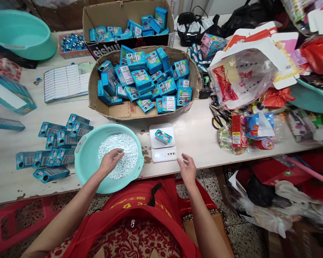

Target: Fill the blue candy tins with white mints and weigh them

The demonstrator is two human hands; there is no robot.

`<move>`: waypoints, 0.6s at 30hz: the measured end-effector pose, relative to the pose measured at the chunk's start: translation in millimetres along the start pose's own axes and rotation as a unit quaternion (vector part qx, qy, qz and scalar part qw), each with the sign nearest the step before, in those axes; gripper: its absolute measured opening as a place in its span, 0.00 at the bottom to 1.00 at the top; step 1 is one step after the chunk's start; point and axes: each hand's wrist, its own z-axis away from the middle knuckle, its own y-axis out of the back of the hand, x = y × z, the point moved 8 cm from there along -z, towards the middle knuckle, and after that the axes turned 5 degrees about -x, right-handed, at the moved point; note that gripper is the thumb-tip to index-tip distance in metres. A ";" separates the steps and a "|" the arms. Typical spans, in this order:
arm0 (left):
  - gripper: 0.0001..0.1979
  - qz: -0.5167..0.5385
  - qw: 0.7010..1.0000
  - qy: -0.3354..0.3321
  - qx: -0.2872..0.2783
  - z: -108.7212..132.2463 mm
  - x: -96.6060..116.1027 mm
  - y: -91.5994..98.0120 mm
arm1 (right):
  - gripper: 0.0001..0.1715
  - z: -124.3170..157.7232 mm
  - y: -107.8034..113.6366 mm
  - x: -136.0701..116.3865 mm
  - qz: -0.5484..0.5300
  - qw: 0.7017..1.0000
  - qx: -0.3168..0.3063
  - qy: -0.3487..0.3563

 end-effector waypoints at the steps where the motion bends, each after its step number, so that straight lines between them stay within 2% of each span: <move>1: 0.17 0.000 1.000 -0.001 0.000 0.1 -0.2 0.1 | 0.24 -0.6 -1.5 -1.6 0.001 1.000 -0.002 0.003; 10: 0.18 0.018 1.000 0.008 0.000 5.0 -5.5 -0.3 | 0.25 -9.3 -13.2 -19.7 0.005 1.000 -0.023 0.014; 13: 0.17 0.038 0.999 0.016 0.008 7.7 -7.8 1.4 | 0.30 -18.2 -21.6 -30.8 -0.005 0.999 -0.028 0.025; 16: 0.15 0.114 0.993 0.032 0.017 7.7 -5.5 -1.1 | 0.42 -34.1 -38.3 -43.2 -0.014 0.998 -0.032 0.053; 18: 0.15 0.227 0.972 0.054 0.024 5.3 0.4 -6.6 | 0.40 -47.3 -53.5 -50.8 -0.019 0.997 -0.046 0.065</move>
